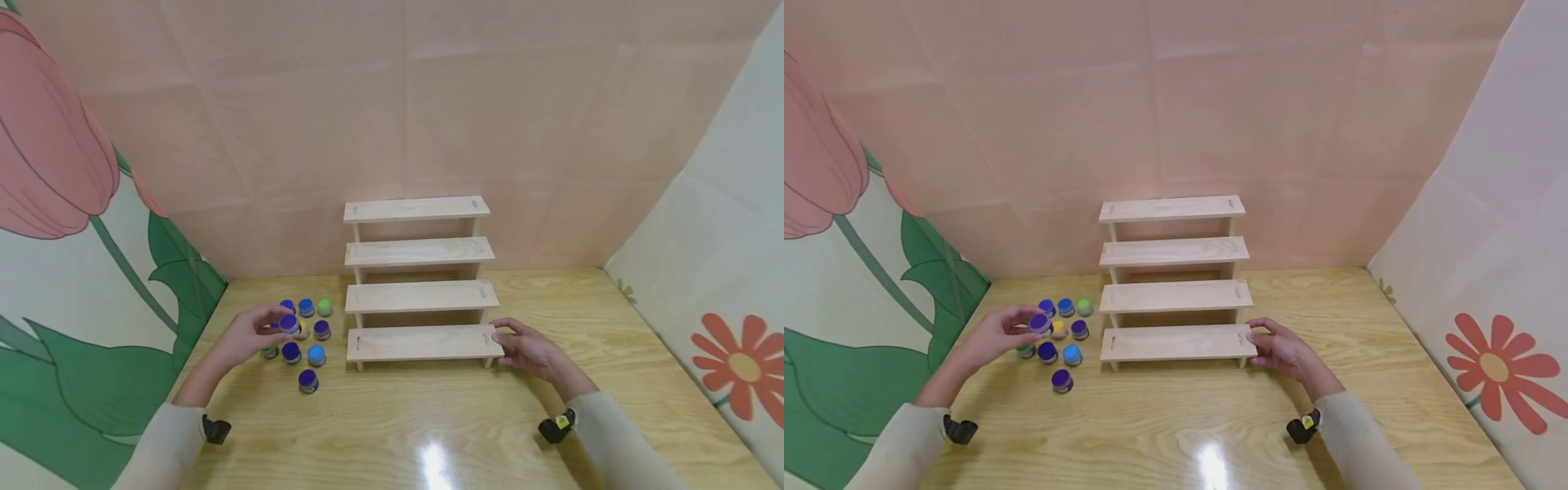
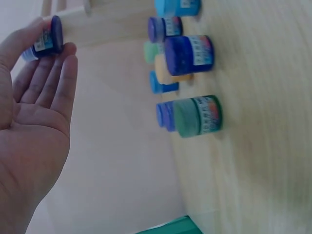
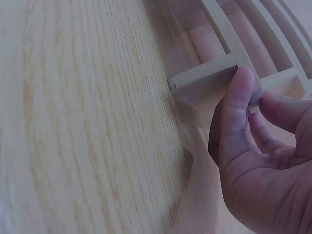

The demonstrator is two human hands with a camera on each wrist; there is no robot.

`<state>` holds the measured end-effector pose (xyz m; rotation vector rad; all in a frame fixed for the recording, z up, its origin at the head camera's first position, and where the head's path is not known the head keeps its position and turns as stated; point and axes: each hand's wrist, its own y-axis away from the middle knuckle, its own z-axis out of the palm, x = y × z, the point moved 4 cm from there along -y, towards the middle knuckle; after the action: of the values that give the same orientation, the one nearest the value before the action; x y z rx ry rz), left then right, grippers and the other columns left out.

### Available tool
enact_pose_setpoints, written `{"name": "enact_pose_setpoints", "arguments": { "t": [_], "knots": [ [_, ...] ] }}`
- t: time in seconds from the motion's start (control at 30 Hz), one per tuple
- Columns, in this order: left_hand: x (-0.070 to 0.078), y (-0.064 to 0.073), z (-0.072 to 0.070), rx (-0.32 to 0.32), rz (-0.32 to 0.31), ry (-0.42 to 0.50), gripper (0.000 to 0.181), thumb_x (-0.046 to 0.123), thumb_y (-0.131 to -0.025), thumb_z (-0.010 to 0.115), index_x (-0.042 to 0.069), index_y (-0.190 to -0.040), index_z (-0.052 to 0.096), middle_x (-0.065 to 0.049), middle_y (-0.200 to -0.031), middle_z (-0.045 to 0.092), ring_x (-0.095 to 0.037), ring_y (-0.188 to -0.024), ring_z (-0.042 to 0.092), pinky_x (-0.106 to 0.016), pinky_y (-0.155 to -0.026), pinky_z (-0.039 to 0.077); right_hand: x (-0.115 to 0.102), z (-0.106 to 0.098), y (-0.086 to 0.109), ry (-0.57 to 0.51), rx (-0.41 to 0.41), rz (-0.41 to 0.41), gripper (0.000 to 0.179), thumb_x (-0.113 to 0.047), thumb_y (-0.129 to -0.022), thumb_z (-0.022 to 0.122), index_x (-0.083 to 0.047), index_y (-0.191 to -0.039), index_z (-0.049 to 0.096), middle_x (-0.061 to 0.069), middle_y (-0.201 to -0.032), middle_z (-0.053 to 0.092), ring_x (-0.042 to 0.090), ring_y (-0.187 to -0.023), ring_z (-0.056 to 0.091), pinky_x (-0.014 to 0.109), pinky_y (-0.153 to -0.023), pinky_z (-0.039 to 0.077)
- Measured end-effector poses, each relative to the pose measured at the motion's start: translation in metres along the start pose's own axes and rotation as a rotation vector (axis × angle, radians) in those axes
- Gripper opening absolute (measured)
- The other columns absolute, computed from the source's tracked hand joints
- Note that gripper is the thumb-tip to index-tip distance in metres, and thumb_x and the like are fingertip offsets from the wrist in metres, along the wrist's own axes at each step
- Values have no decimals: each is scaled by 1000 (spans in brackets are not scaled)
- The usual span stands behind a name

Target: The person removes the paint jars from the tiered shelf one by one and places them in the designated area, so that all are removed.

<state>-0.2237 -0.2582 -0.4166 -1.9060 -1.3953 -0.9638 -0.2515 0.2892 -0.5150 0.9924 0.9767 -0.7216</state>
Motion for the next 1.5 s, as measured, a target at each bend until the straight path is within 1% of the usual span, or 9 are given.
{"name": "enact_pose_setpoints", "arguments": {
  "t": [0.17,0.23,0.4,0.63,0.77,1.17,1.33,1.43,1.5],
  "knots": [
    [-10,8,2,-10,-43,51,50,27,-90,79,6,-132,61,-17,-129,64,-35,-116,65,-30,-87,59,0,0,0,9,11,-1,27,-11,-104,56,-18,-129,49,3,-100,65,13,-83,67,27,-70,61],
    [-16,10,3,-12,-57,61,50,25,-90,79,6,-132,61,-17,-131,63,-36,-118,64,-30,-88,59,0,-1,-1,10,17,-2,27,-11,-104,57,-18,-129,49,2,-100,66,13,-83,67,27,-69,61],
    [-27,15,6,-12,-75,71,49,23,-90,79,5,-132,61,-18,-132,62,-40,-121,61,-32,-93,58,0,-1,-1,11,17,-4,27,-11,-104,56,-18,-129,49,2,-101,65,13,-83,66,27,-69,60],
    [-37,26,12,-16,-81,73,50,23,-88,80,4,-131,62,-18,-131,63,-39,-120,62,-32,-94,57,0,0,-1,20,14,-6,26,-12,-104,57,-18,-128,50,3,-102,65,13,-83,66,26,-69,60],
    [-44,31,16,-24,-101,68,49,23,-88,80,3,-130,62,-17,-129,64,-36,-117,64,-35,-94,57,0,0,0,28,15,-4,27,-13,-104,57,-18,-129,49,3,-103,64,13,-83,66,26,-69,60],
    [-72,39,31,-31,-220,30,47,24,-86,83,10,-126,65,-9,-125,67,-30,-117,64,-44,-98,55,-2,0,-1,29,18,0,29,-13,-104,57,-17,-131,48,2,-102,64,12,-83,66,26,-70,60],
    [-79,40,35,-20,-225,-5,43,23,-85,83,12,-124,67,-5,-120,68,-25,-113,64,-44,-99,54,-2,0,-1,23,21,3,26,-12,-104,56,-19,-128,50,2,-102,65,13,-84,66,26,-71,60],
    [-80,41,36,-32,-213,-16,42,23,-86,82,11,-124,67,-5,-120,68,-25,-114,63,-47,-100,53,-1,0,-1,19,21,2,24,-12,-104,56,-20,-126,51,2,-102,65,12,-84,66,26,-70,60],
    [-81,41,36,-38,-222,-14,42,22,-86,83,12,-124,67,-5,-119,68,-25,-113,63,-47,-100,52,-1,0,-1,18,19,0,24,-12,-104,56,-21,-126,52,2,-102,65,12,-84,66,25,-70,60]
  ]
}}
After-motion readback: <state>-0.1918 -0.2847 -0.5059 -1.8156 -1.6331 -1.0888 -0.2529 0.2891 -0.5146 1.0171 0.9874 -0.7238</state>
